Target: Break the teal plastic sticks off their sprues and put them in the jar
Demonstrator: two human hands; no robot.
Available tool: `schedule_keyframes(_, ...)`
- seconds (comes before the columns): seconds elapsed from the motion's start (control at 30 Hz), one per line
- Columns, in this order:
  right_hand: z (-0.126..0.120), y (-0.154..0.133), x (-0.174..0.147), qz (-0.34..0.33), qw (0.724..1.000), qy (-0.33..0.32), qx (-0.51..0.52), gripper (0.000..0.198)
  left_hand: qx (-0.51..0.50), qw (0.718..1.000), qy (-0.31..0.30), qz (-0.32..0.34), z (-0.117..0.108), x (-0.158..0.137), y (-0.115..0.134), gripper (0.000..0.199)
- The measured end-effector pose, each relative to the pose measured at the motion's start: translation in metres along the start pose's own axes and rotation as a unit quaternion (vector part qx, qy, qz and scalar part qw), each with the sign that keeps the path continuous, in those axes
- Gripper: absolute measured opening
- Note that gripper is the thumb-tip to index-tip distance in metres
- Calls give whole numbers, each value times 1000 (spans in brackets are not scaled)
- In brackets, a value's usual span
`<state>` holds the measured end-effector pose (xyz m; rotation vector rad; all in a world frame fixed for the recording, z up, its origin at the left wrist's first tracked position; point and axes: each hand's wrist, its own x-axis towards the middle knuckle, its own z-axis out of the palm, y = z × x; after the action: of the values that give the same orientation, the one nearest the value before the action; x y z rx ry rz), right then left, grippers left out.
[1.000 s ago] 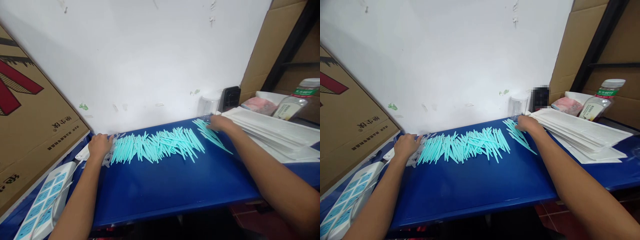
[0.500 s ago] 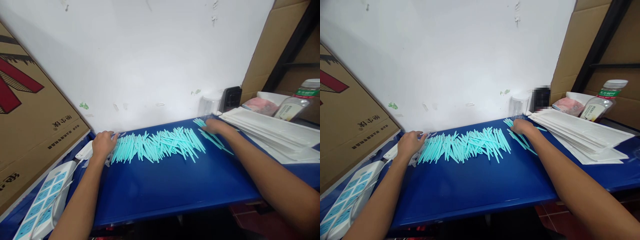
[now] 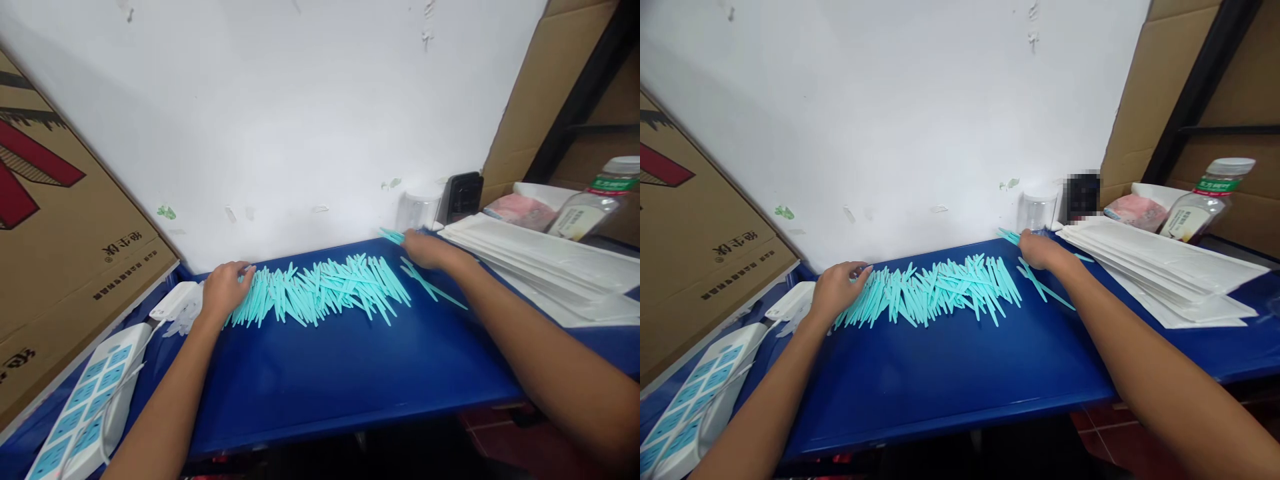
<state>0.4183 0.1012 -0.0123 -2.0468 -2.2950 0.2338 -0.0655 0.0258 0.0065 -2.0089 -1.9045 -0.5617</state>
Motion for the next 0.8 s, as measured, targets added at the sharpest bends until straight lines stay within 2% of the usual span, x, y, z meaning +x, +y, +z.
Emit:
schedule_keyframes(0.1, -11, -14, -11, -34, 999, 21, 25, 39, -72, 997, 15, 39, 1, -4, 20, 43)
schedule_keyframes(0.23, -22, -49, -36, -119, 991, 13, 67, 29, -200, 976, 14, 86, -2, -16, 58, 42)
schedule_keyframes(0.3, -23, -70, -52, -198, 972, -5, 122, 31, -269, 959, -10, 91, -4, -25, 77, 41)
schedule_keyframes(0.4, -18, -97, -73, -274, 945, -35, 173, 35, -351, 930, -54, 94, -5, -37, 99, 38)
schedule_keyframes(0.5, -11, -116, -90, -326, 920, -73, 207, 37, -409, 903, -80, 102, -2, -45, 108, 40)
schedule_keyframes(0.6, -5, -125, -99, -354, 904, -100, 219, 36, -449, 883, -89, 99, 1, -49, 112, 51)
schedule_keyframes(0.73, -5, -129, -101, -366, 897, -100, 226, 35, -500, 860, -81, 57, 1, -52, 118, 51)
schedule_keyframes(0.8, -6, -130, -101, -370, 896, -94, 229, 34, -537, 839, -80, 32, 1, -53, 122, 47)
